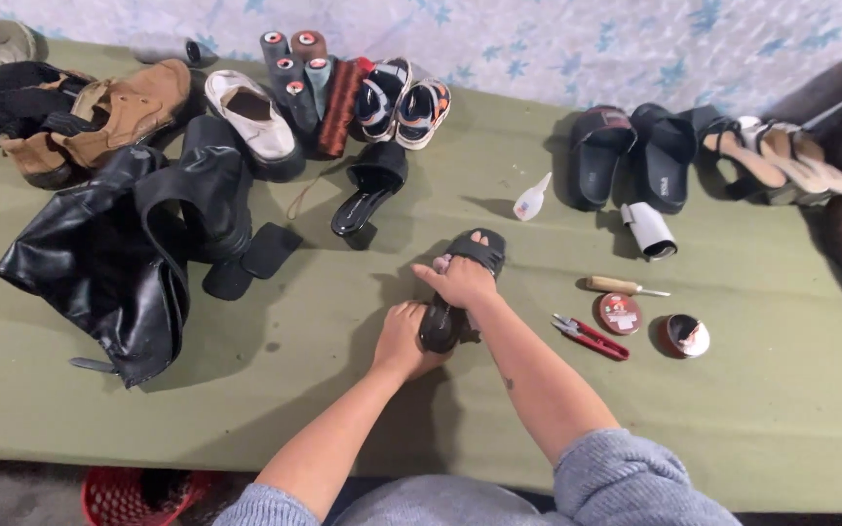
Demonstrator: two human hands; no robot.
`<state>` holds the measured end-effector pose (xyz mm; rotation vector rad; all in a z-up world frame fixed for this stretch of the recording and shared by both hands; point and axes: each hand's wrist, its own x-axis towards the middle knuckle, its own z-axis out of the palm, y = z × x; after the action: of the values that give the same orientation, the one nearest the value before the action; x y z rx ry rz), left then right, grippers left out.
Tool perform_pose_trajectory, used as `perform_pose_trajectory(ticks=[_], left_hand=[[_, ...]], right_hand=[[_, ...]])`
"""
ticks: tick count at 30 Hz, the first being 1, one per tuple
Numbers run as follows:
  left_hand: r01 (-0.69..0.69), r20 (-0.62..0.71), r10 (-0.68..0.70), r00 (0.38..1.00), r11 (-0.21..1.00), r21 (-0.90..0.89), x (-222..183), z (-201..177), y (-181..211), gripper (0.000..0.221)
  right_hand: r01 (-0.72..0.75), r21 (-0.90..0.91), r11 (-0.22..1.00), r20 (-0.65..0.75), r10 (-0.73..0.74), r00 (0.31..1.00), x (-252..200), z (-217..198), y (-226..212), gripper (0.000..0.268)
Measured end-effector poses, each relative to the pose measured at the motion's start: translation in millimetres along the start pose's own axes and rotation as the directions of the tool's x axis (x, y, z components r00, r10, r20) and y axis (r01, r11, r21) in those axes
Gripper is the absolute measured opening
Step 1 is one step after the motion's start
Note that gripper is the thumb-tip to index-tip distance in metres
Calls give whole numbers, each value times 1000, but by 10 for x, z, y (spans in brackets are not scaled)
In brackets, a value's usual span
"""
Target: Cleaning and wiping down various pairs of black sandals using a cloth on a workspace mat.
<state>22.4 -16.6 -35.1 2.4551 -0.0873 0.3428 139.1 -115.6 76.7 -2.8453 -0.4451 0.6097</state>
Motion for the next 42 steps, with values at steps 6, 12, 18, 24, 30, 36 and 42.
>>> perform_pose_trajectory(ticks=[6,12,18,24,30,36,42], left_hand=[[42,63,-43,997,999,10,43,-172,131,69],[21,84,-25,996,999,45,11,-395,342,70],[15,107,-22,994,998,58,33,-417,366,65],[7,-13,-7,1000,1000,4,1,-411,304,62],[-37,-43,37,998,999,-4,-16,-304,189,66],[-102,-47,100,994,993,-64,-141,-79,-105,60],[12,-15,-16,1000,980,-198,-203,-346,227,117]], right_hand=[[50,-5,999,-75,-51,996,172,370,253,96],[267,-121,956,-282,-291,914,-568,436,75,85],[327,-150,933,-243,-356,902,-693,447,14,85],[217,-85,972,-157,-228,961,-6,496,269,82],[274,-90,958,-261,-288,921,-43,647,349,71],[673,10,740,-528,-567,632,-911,860,364,45],[566,702,432,-422,-387,820,-1330,549,921,43]])
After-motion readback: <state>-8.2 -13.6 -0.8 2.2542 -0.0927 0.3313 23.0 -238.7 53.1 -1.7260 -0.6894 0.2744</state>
